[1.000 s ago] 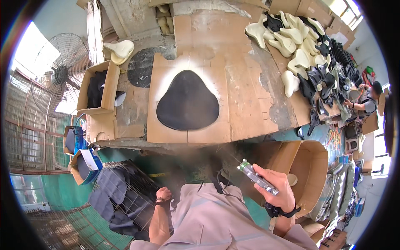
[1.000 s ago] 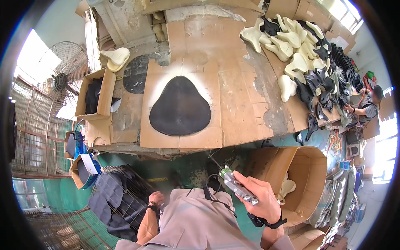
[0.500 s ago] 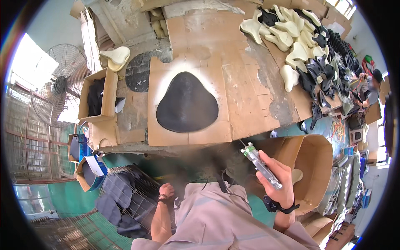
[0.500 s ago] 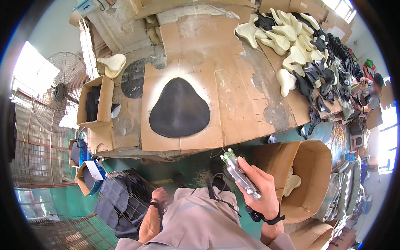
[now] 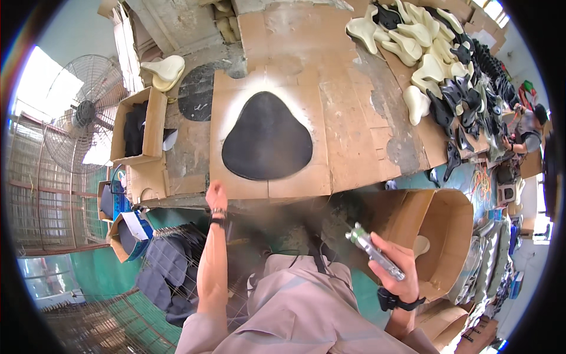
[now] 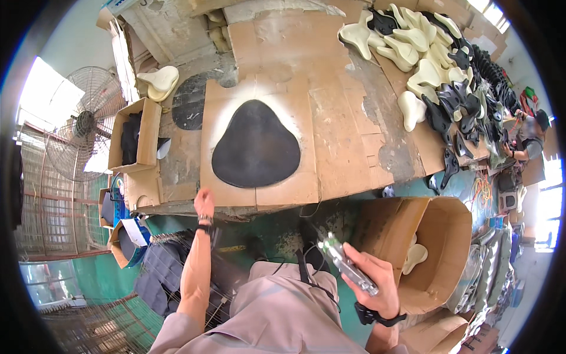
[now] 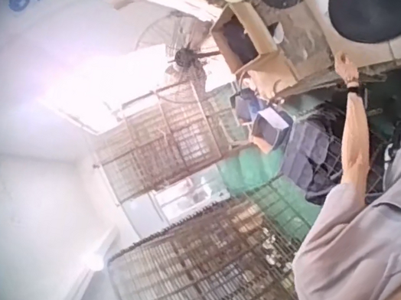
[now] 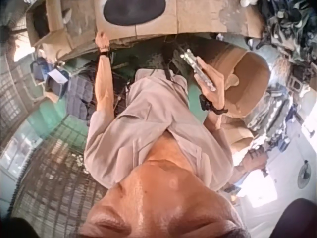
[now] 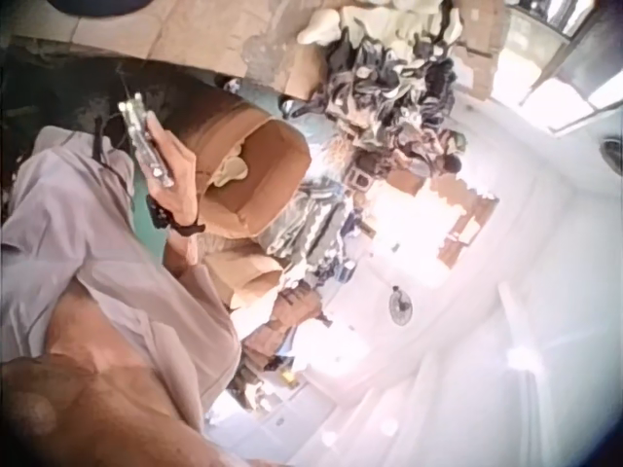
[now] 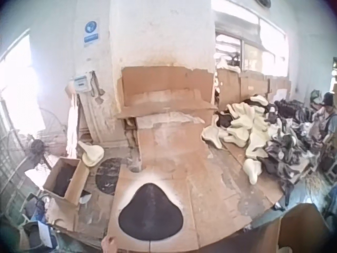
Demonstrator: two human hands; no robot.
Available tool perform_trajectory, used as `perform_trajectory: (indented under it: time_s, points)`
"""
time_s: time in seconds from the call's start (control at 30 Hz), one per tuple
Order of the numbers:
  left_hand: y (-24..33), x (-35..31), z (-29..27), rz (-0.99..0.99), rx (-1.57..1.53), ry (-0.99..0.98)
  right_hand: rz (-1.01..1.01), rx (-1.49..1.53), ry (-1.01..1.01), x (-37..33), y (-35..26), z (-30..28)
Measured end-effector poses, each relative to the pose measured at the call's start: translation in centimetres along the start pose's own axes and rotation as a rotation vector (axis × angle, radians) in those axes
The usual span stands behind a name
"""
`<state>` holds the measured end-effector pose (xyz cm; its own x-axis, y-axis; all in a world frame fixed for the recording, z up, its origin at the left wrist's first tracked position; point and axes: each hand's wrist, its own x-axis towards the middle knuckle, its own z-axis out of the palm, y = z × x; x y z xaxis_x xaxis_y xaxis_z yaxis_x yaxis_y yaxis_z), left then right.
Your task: The person repeatedly picks up black, heart-shaped parts from a cardboard surface and sprays them with a handheld spray gun. After spraying, the person places the parts onto a metal wire rack. The process is repeated multiple times throughout the video.
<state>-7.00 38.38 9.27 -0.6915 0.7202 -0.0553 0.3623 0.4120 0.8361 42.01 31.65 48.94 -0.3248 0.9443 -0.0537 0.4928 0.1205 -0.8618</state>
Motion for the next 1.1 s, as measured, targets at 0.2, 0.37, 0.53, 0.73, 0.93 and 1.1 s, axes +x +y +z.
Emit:
perform_trajectory:
  time_s: [0.2,0.37,0.53,0.73,0.93,1.1]
  points:
    - [2.5,3.8,4.9,-0.051,0.185,0.093,-0.061,0.024,0.013,0.3,0.8,1.1]
    - [7.6,1.3,7.1,-0.056,0.492,0.035,0.063,-0.111,-0.043,-0.9,0.5,-1.8]
    - [9.5,1.0,7.2,-0.01,0.551,-0.037,0.089,-0.094,0.089,-2.2,1.6,-2.6]
    - [5.6,4.6,8.8,-0.727,-0.865,0.087,0.079,-0.026,0.129,-0.9,3.1,-2.2]
    - [15.4,7.8,9.3,-0.552,-1.425,-0.308,0.015,-0.021,0.124,1.0,4.2,-1.6]
    - [26.1,8.2,4.8,-0.331,-1.586,-0.187,-0.042,0.01,0.092,2.3,4.0,-1.8]
